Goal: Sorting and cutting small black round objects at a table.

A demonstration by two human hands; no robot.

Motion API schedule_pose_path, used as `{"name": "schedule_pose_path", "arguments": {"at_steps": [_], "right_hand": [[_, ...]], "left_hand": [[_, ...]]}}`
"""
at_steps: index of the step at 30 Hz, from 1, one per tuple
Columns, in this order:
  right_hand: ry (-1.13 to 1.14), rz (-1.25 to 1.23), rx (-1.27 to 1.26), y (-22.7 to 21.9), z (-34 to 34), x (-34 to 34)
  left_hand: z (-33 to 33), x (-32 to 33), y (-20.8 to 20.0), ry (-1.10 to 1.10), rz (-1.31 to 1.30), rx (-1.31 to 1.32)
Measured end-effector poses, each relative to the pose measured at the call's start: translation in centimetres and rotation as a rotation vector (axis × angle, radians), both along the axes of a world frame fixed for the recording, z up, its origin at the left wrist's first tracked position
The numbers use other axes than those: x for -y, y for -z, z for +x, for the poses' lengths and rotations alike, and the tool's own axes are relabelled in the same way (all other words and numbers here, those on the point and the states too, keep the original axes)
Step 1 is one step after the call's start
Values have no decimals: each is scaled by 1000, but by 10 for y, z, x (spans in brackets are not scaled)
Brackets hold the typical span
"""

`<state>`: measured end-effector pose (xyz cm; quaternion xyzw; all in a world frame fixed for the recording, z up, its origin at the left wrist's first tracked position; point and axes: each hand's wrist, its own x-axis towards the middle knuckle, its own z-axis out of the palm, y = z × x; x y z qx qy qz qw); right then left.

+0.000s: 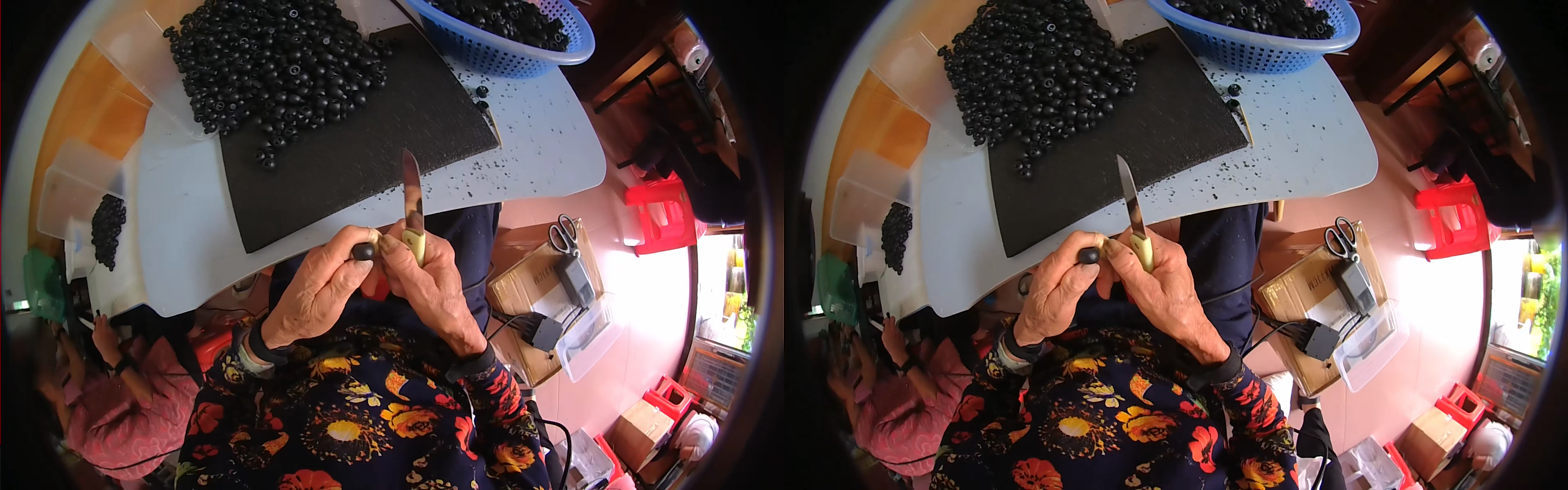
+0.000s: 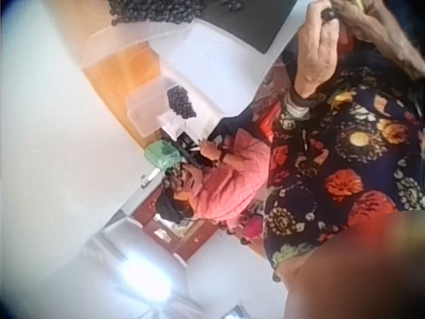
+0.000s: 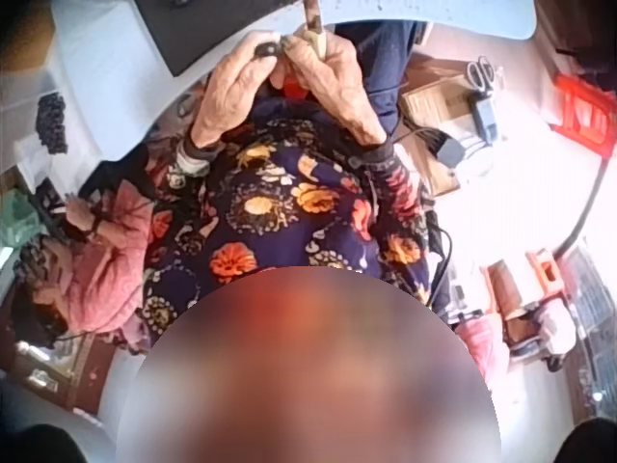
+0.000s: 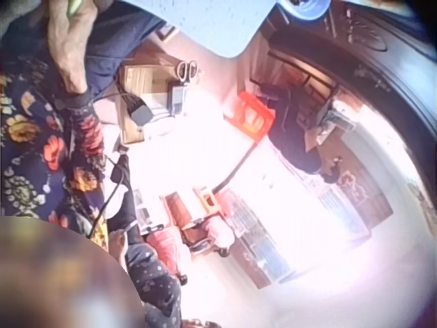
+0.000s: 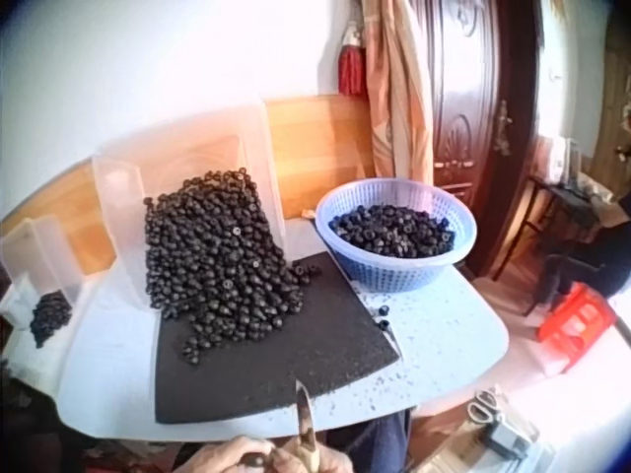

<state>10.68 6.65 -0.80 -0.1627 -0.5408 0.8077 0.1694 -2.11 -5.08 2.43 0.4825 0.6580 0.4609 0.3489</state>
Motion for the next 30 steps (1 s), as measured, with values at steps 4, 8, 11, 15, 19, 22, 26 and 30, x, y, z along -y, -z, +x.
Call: {"name": "schedule_pose_path", "arguments": {"at_steps": [4, 8, 11, 15, 19, 22, 26, 30], "right_hand": [[88, 35, -62, -9, -1, 2], [12, -4, -81, -16, -6, 0], [-26, 3, -31, -23, -13, -2], [-71, 102, 41, -22, -21, -6], [-65, 113, 89, -18, -24, -6], [-64, 271, 97, -29, -23, -11], [-91, 607, 52, -30, -35, -13], [-109, 668, 49, -35, -42, -24]], "left_hand": [[1, 3, -3, 32, 63, 127], [0, 8, 3, 2, 82, 290], [-7, 11, 8, 1, 97, 184], [-10, 13, 12, -31, 109, 98], [-9, 15, 19, -51, 22, 92], [-6, 10, 18, -96, 179, 259], [-11, 11, 6, -119, 75, 135], [-8, 8, 20, -140, 141, 208]]}}
